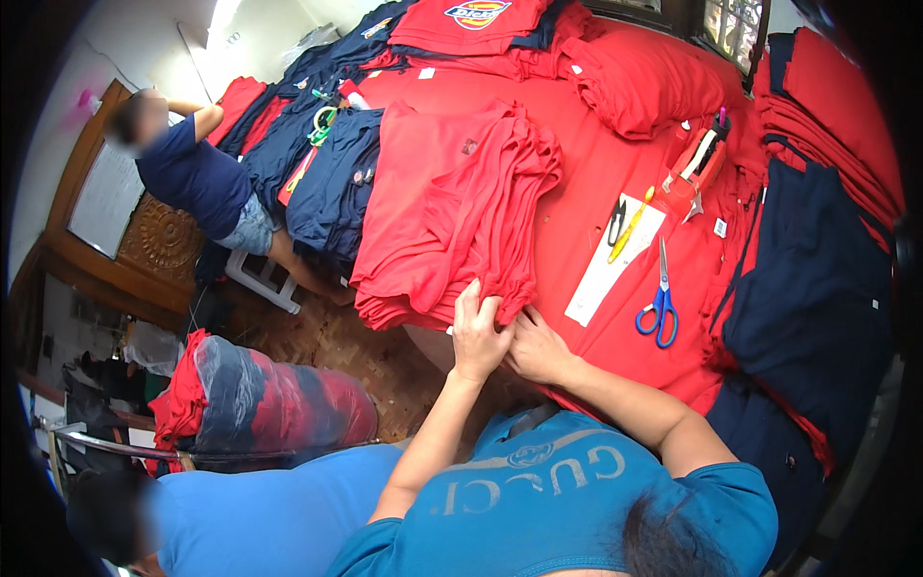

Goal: The person uses blue-handled scissors to cut tags off a stack of red t-shirts on a table. They repeatedly pick up shirts, cut the tags, and place them in a pile. Later, they handle a notepad and pen, appearing to write on it.

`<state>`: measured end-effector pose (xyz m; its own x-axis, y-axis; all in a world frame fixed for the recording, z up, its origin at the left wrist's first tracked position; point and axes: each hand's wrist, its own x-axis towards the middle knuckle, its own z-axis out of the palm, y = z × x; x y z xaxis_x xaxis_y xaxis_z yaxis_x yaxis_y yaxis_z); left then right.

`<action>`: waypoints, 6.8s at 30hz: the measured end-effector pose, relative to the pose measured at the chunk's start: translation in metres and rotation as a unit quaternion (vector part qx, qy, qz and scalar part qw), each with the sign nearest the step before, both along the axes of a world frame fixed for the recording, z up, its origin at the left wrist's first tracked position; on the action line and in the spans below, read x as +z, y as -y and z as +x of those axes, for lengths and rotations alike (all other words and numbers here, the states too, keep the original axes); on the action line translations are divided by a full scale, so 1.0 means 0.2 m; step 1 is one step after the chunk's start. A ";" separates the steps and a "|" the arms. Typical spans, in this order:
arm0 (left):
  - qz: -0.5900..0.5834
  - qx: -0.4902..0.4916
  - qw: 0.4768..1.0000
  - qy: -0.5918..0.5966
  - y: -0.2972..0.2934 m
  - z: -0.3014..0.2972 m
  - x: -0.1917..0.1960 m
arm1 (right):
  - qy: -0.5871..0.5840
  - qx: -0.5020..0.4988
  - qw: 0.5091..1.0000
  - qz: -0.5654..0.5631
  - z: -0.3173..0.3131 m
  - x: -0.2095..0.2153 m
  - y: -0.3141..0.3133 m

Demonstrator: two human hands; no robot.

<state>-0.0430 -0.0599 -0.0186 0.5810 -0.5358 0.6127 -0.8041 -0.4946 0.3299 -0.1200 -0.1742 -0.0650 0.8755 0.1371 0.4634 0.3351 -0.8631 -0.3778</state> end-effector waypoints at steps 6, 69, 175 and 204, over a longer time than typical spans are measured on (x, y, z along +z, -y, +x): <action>-0.148 0.013 0.938 -0.314 -0.12 0.23 0.26 | 0.028 0.009 0.999 0.019 -0.02 0.06 0.02; -0.019 -0.088 0.986 -0.138 0.69 0.13 -0.17 | -0.361 -0.001 0.929 -0.078 -0.16 0.39 0.72; -0.257 -0.117 0.832 -0.477 -0.21 0.24 0.37 | -0.042 -0.075 0.802 0.591 0.39 0.51 0.49; -0.498 -0.286 0.532 -0.622 -0.48 0.25 0.32 | -0.246 0.244 0.600 0.721 0.36 0.53 0.17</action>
